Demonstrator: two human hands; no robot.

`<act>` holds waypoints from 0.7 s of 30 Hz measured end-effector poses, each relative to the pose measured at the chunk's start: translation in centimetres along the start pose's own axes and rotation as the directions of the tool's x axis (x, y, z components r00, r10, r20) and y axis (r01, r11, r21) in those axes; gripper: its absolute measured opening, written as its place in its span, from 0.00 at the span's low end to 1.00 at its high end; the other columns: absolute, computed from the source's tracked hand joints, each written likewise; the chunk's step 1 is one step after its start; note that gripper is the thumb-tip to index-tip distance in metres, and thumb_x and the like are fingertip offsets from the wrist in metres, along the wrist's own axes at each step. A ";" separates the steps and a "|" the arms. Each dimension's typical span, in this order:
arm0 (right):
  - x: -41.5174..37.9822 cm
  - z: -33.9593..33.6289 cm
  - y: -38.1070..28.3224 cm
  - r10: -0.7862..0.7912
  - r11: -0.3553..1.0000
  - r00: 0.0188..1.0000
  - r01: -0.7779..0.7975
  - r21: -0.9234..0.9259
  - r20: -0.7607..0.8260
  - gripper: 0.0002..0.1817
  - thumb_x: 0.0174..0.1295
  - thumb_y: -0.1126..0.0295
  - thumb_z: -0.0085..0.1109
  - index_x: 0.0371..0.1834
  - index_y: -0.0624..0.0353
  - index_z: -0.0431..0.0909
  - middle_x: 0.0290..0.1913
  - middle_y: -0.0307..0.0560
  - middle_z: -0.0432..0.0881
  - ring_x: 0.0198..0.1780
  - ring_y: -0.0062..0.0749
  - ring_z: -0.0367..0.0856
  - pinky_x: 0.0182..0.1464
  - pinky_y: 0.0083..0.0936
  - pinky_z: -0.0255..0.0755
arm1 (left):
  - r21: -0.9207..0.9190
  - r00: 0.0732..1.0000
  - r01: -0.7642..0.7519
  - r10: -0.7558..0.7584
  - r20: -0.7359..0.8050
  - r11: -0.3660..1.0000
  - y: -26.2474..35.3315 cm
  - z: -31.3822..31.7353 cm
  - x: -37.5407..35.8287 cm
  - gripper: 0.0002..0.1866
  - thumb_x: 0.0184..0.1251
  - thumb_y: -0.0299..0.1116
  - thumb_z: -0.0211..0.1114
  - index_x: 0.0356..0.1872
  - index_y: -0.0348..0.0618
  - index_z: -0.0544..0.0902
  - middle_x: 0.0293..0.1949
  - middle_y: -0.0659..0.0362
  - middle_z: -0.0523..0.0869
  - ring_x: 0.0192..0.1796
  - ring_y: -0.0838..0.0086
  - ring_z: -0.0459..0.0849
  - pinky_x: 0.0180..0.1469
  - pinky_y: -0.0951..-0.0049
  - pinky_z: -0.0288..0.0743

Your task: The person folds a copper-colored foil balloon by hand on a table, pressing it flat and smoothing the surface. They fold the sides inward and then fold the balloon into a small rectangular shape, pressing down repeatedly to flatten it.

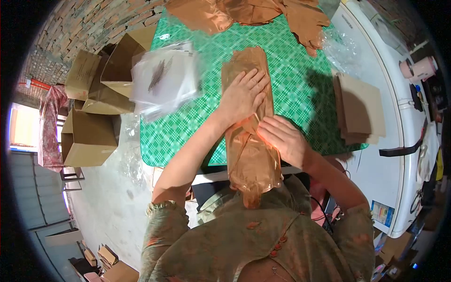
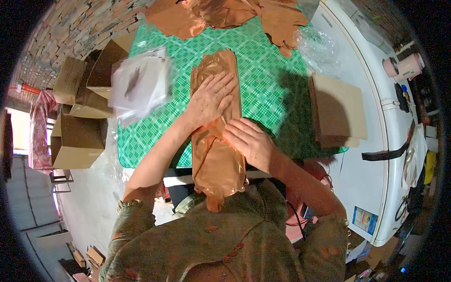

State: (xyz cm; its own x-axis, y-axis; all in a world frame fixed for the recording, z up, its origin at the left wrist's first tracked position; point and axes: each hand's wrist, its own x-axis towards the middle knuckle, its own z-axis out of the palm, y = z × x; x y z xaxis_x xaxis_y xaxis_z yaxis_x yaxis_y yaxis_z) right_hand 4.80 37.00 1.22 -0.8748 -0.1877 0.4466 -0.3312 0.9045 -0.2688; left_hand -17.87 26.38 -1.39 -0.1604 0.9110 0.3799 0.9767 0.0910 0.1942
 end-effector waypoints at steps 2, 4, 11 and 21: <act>-0.7 -0.5 -1.1 -0.035 0.999 0.999 0.035 -0.036 0.016 0.20 0.69 0.72 0.63 0.63 0.62 0.84 0.66 0.54 0.86 0.73 0.48 0.81 0.79 0.46 0.72 | 0.006 1.000 0.014 -0.014 0.005 1.000 1.2 -0.2 -1.1 0.30 0.85 0.42 0.56 0.83 0.45 0.70 0.84 0.54 0.70 0.86 0.56 0.63 0.88 0.49 0.53; -0.9 -0.5 -2.1 -0.052 0.997 0.999 0.052 -0.059 0.005 0.20 0.69 0.71 0.63 0.64 0.62 0.84 0.67 0.55 0.84 0.73 0.50 0.80 0.79 0.47 0.72 | 0.017 1.000 0.020 -0.020 -0.004 1.000 1.8 -0.4 -1.8 0.30 0.85 0.42 0.56 0.83 0.45 0.70 0.84 0.54 0.71 0.86 0.56 0.64 0.87 0.49 0.54; -0.5 -0.3 -2.9 -0.058 0.998 0.991 0.060 -0.012 0.121 0.26 0.71 0.68 0.57 0.73 0.61 0.79 0.76 0.57 0.77 0.81 0.51 0.71 0.84 0.48 0.63 | -0.006 0.997 0.031 -0.032 -0.069 0.999 2.4 -0.4 -2.2 0.30 0.84 0.41 0.57 0.82 0.45 0.71 0.82 0.53 0.74 0.85 0.54 0.67 0.86 0.49 0.57; -1.5 0.6 -2.9 0.009 1.000 0.975 -0.006 -0.013 0.221 0.29 0.75 0.68 0.51 0.80 0.57 0.73 0.83 0.52 0.71 0.85 0.48 0.64 0.89 0.47 0.53 | 0.012 0.999 -0.006 0.006 -0.047 1.000 1.6 0.0 -1.9 0.29 0.85 0.43 0.57 0.81 0.45 0.72 0.82 0.52 0.73 0.84 0.53 0.68 0.85 0.51 0.59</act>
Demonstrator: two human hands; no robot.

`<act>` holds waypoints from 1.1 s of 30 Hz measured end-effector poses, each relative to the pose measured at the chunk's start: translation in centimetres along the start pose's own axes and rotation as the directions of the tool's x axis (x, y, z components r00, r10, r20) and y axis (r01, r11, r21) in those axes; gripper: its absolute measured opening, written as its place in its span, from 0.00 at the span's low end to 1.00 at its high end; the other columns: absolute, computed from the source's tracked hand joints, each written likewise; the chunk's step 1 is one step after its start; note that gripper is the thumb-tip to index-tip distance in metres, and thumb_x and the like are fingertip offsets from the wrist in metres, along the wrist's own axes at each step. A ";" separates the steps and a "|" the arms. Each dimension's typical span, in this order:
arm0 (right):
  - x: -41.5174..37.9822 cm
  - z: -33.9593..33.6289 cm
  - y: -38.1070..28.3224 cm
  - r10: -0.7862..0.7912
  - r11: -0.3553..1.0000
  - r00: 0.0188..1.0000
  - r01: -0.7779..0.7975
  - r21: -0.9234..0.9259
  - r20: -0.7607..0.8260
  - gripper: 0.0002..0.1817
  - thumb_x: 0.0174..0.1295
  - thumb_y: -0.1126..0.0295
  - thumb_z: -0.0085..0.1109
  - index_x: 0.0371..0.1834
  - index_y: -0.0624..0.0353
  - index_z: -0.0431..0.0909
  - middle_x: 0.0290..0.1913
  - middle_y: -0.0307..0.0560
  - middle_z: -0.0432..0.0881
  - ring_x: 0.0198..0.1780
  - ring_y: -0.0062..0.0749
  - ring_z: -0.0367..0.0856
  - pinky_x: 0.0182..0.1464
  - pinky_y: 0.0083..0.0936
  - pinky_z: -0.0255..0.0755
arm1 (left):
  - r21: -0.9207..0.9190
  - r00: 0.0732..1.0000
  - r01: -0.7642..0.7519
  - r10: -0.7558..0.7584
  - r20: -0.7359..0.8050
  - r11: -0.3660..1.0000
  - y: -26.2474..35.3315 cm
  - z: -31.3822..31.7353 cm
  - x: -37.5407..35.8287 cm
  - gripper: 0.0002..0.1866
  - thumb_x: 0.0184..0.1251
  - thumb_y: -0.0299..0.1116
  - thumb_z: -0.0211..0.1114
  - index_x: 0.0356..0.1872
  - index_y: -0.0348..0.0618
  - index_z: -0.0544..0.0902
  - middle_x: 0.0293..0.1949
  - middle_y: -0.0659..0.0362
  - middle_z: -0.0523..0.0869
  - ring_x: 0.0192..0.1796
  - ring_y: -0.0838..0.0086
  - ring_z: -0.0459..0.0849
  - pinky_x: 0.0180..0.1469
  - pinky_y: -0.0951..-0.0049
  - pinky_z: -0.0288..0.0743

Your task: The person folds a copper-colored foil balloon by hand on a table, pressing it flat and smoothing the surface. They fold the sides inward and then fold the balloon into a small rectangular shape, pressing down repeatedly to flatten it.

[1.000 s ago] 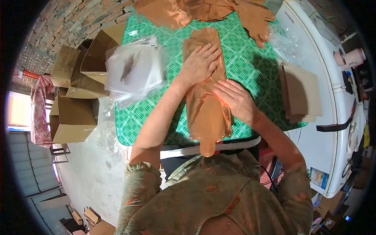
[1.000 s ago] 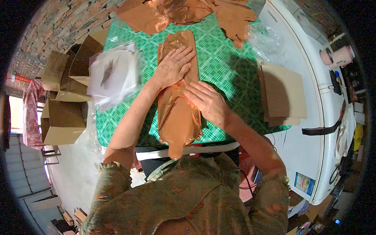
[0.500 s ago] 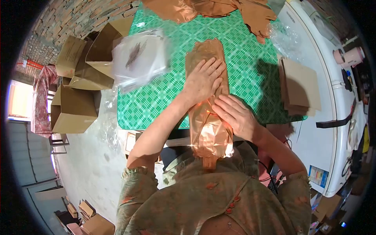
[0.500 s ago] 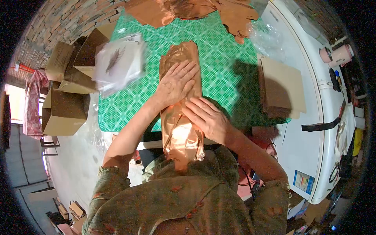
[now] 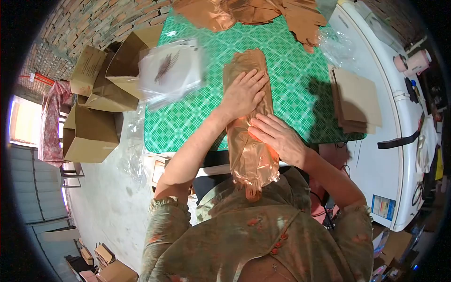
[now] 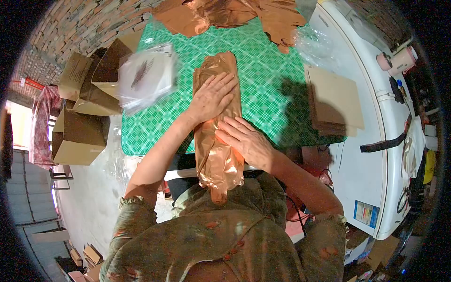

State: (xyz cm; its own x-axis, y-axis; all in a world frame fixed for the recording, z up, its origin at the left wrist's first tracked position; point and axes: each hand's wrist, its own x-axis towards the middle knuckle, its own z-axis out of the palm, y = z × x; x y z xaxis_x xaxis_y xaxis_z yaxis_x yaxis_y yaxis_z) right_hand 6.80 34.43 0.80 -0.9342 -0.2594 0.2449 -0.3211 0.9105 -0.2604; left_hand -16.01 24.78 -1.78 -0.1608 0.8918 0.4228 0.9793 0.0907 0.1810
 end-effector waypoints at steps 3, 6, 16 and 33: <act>0.1 0.1 0.1 -0.005 1.000 1.000 0.005 -0.008 0.006 0.30 0.74 0.70 0.51 0.80 0.57 0.72 0.83 0.51 0.70 0.86 0.48 0.63 0.89 0.46 0.53 | -0.041 0.997 0.024 -0.021 0.069 0.999 -0.2 -0.6 0.5 0.30 0.85 0.45 0.58 0.82 0.45 0.72 0.82 0.52 0.73 0.84 0.53 0.67 0.86 0.50 0.58; 0.0 0.0 0.0 -0.005 1.000 1.000 0.005 -0.005 0.006 0.31 0.73 0.71 0.53 0.81 0.57 0.71 0.84 0.51 0.69 0.86 0.48 0.63 0.89 0.46 0.53 | -0.025 0.977 0.076 -0.069 0.203 0.997 0.1 -1.8 1.5 0.32 0.83 0.46 0.60 0.82 0.46 0.72 0.82 0.52 0.73 0.84 0.53 0.67 0.86 0.50 0.57; -0.1 0.4 0.5 -0.027 0.998 0.999 0.029 -0.055 0.038 0.34 0.71 0.67 0.58 0.82 0.57 0.69 0.85 0.52 0.67 0.87 0.50 0.60 0.89 0.47 0.52 | -0.107 0.996 0.039 -0.031 0.080 0.993 -1.7 -6.3 1.9 0.28 0.76 0.38 0.69 0.74 0.46 0.81 0.76 0.52 0.80 0.80 0.52 0.73 0.84 0.51 0.64; 0.0 0.0 0.4 -0.015 0.999 1.000 0.014 0.032 0.027 0.37 0.66 0.76 0.59 0.83 0.57 0.68 0.85 0.52 0.67 0.88 0.50 0.59 0.90 0.48 0.51 | -0.190 0.971 -0.076 0.116 0.211 0.979 3.0 -10.2 -9.6 0.34 0.69 0.33 0.65 0.79 0.43 0.76 0.80 0.50 0.76 0.83 0.53 0.72 0.86 0.48 0.61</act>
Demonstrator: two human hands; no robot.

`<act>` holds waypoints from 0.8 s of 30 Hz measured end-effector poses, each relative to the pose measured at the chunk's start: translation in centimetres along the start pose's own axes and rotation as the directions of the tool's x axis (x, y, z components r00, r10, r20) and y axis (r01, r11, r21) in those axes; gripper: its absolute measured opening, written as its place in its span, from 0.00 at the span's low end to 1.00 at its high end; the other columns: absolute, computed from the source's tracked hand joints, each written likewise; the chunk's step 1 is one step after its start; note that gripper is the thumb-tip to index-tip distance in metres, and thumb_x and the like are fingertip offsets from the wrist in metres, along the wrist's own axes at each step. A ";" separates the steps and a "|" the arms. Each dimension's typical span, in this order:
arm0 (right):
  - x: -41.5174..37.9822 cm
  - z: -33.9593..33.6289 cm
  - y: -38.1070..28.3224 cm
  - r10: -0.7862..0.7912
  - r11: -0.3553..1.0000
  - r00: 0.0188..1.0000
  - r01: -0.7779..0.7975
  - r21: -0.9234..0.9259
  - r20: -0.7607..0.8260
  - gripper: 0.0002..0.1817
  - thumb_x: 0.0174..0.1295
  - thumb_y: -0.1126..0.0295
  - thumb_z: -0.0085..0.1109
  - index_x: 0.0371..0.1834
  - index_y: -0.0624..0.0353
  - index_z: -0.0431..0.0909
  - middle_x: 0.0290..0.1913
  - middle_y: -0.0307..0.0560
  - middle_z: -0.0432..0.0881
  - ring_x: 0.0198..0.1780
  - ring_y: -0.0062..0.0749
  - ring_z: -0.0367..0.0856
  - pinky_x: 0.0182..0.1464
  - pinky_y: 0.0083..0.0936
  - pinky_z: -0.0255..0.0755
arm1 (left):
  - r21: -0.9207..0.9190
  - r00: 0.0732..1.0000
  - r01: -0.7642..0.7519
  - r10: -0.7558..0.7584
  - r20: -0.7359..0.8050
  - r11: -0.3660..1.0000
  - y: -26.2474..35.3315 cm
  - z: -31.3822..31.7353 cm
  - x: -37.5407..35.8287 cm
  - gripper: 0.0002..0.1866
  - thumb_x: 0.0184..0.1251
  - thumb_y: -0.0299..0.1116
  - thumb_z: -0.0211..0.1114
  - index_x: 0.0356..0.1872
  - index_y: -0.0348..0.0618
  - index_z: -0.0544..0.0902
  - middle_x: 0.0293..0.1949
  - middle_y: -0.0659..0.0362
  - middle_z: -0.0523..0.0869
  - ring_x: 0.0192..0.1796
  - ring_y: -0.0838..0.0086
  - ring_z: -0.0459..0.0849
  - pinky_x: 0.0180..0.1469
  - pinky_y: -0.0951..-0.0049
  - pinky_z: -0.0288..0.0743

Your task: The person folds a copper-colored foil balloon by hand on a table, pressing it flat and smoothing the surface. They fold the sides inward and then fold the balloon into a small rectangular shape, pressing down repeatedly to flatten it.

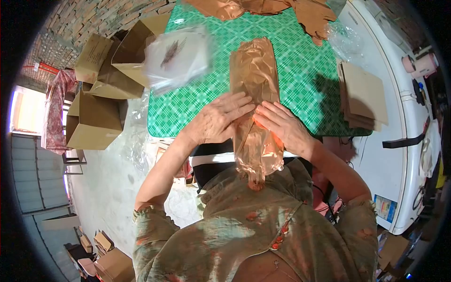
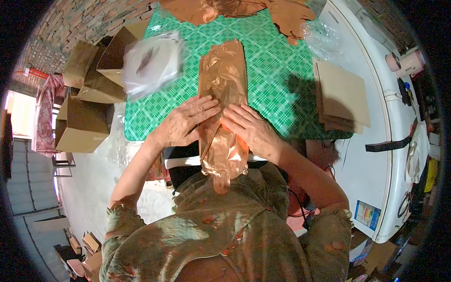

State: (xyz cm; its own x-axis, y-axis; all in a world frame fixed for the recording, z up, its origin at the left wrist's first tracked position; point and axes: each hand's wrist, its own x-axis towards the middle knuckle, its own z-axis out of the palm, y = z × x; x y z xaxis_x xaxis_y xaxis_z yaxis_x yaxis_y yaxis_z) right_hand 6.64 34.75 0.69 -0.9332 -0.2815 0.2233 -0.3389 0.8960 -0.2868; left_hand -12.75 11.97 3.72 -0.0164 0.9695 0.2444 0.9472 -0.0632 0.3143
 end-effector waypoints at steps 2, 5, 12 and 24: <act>0.0 -0.2 0.0 0.002 1.000 1.000 -0.002 0.004 0.016 0.37 0.67 0.75 0.60 0.83 0.57 0.69 0.85 0.52 0.67 0.88 0.50 0.59 0.90 0.48 0.51 | -0.006 0.998 -0.003 0.003 0.055 1.000 0.3 -0.4 -0.6 0.40 0.66 0.37 0.67 0.82 0.43 0.72 0.82 0.49 0.73 0.85 0.53 0.68 0.88 0.46 0.57; 0.2 -0.4 0.1 0.002 0.999 1.000 -0.003 0.033 0.022 0.35 0.69 0.72 0.60 0.82 0.57 0.70 0.85 0.52 0.68 0.88 0.50 0.58 0.90 0.47 0.50 | -0.018 0.993 -0.025 0.027 0.118 1.000 0.0 -0.4 -1.7 0.47 0.67 0.46 0.72 0.85 0.43 0.65 0.85 0.47 0.66 0.87 0.52 0.63 0.89 0.45 0.52; 0.2 -0.8 0.2 0.014 0.994 1.000 -0.016 0.111 0.017 0.31 0.73 0.66 0.59 0.79 0.59 0.74 0.84 0.53 0.69 0.88 0.50 0.58 0.90 0.47 0.49 | -0.011 0.992 -0.018 0.019 0.121 1.000 0.3 0.0 -2.6 0.55 0.68 0.62 0.73 0.87 0.43 0.61 0.87 0.46 0.62 0.88 0.50 0.60 0.89 0.47 0.51; 0.5 -1.4 0.0 0.013 0.992 0.999 -0.019 0.124 0.050 0.34 0.70 0.73 0.58 0.81 0.59 0.70 0.82 0.56 0.70 0.87 0.52 0.60 0.90 0.48 0.49 | 0.009 0.998 0.038 -0.038 -0.045 0.999 1.4 2.3 -0.8 0.38 0.74 0.40 0.70 0.84 0.49 0.71 0.84 0.52 0.71 0.86 0.55 0.67 0.88 0.47 0.56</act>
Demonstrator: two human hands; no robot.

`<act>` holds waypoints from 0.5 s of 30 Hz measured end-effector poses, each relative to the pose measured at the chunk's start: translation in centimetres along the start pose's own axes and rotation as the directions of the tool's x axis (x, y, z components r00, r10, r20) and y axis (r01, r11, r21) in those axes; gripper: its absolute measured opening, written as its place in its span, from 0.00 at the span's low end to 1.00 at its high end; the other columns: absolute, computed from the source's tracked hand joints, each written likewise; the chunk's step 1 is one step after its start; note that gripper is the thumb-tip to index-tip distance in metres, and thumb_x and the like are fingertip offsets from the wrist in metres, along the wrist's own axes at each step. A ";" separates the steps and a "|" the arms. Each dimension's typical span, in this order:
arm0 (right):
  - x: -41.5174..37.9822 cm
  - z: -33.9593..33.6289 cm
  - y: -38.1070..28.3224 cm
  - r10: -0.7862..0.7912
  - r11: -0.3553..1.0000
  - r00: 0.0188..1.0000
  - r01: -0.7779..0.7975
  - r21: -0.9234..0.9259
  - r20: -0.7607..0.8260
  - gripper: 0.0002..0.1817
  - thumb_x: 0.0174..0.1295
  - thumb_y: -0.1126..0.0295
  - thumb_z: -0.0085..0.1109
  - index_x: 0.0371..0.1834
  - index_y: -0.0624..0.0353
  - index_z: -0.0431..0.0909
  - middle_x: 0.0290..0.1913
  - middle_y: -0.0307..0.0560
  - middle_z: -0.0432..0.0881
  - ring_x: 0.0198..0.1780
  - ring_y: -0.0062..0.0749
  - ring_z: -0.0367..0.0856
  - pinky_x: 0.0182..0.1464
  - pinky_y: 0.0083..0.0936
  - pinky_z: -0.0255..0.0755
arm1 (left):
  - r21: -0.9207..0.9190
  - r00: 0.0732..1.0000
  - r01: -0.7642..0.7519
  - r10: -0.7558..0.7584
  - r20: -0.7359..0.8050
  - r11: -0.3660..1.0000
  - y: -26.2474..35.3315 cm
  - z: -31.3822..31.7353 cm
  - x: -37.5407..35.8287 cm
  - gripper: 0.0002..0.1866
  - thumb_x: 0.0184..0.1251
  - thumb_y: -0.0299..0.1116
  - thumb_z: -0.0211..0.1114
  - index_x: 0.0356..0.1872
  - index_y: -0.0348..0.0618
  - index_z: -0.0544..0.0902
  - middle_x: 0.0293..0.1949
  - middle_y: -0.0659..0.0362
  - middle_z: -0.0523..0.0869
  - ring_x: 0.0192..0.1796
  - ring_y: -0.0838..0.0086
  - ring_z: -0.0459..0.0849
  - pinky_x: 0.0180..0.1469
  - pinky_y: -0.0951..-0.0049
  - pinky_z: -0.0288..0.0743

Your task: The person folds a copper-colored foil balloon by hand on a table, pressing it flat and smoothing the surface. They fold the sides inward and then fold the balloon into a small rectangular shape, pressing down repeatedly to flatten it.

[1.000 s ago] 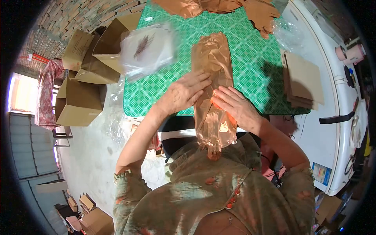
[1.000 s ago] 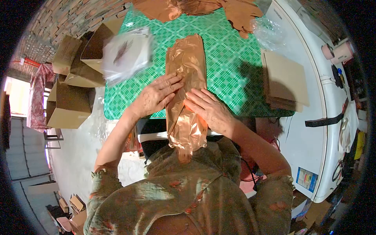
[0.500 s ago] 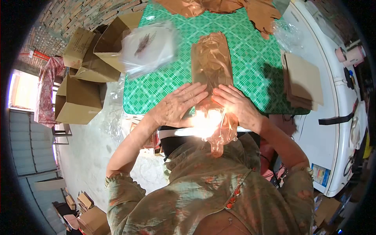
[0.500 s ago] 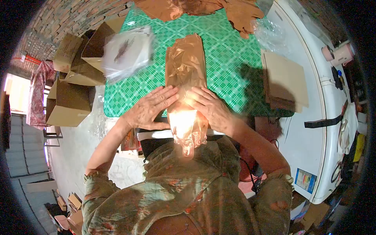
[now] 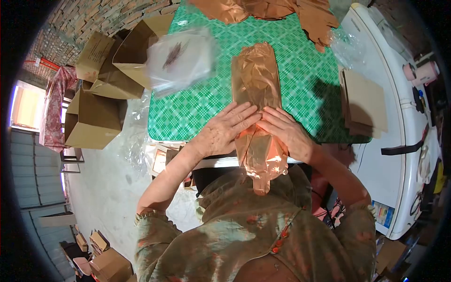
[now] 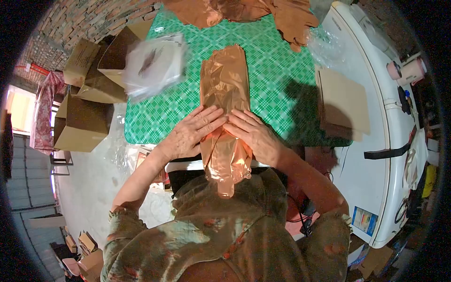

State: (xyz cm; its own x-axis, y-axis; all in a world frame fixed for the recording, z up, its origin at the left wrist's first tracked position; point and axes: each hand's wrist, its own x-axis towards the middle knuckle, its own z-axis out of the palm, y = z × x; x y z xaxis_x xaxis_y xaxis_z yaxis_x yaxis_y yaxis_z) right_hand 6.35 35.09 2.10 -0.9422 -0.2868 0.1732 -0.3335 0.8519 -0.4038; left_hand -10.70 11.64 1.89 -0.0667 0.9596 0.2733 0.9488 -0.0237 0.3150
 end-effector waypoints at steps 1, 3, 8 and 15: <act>0.1 0.0 0.1 0.002 1.000 1.000 -0.002 -0.001 0.007 0.34 0.69 0.72 0.58 0.82 0.59 0.70 0.82 0.56 0.70 0.87 0.52 0.60 0.90 0.48 0.49 | -0.003 1.000 -0.014 0.014 0.000 1.000 0.1 -0.4 0.3 0.38 0.74 0.41 0.70 0.84 0.49 0.71 0.84 0.52 0.71 0.85 0.55 0.68 0.88 0.46 0.56; 0.1 -0.2 0.0 -0.006 1.000 1.000 0.006 0.005 0.002 0.35 0.70 0.69 0.59 0.82 0.59 0.69 0.81 0.56 0.70 0.87 0.52 0.60 0.90 0.48 0.49 | 0.009 0.999 -0.031 0.031 0.013 0.999 -0.2 -0.5 0.7 0.38 0.74 0.42 0.70 0.84 0.49 0.71 0.83 0.52 0.72 0.85 0.55 0.69 0.88 0.47 0.57; 0.0 -0.3 0.1 -0.031 0.999 0.999 0.031 -0.007 0.007 0.35 0.71 0.64 0.61 0.82 0.59 0.69 0.80 0.57 0.71 0.86 0.52 0.61 0.89 0.48 0.51 | -0.028 0.999 -0.038 0.039 0.020 0.999 -1.1 0.1 0.6 0.39 0.72 0.43 0.71 0.83 0.48 0.71 0.82 0.52 0.73 0.84 0.55 0.70 0.88 0.49 0.59; -0.1 -0.1 0.3 -0.043 0.996 0.993 0.052 0.079 -0.112 0.31 0.73 0.68 0.60 0.80 0.61 0.72 0.79 0.57 0.74 0.84 0.52 0.67 0.87 0.49 0.58 | -0.049 0.999 -0.035 0.033 -0.043 0.998 -0.9 0.1 0.7 0.40 0.70 0.43 0.73 0.82 0.45 0.73 0.81 0.50 0.75 0.84 0.50 0.69 0.85 0.51 0.65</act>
State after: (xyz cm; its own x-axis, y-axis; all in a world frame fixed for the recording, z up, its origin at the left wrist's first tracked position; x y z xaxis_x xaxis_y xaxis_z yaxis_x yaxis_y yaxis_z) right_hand 6.38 35.41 2.05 -0.9175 -0.2724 0.2899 -0.3836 0.7987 -0.4637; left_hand -11.54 12.33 1.66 -0.0489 0.9452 0.3227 0.9341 -0.0711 0.3498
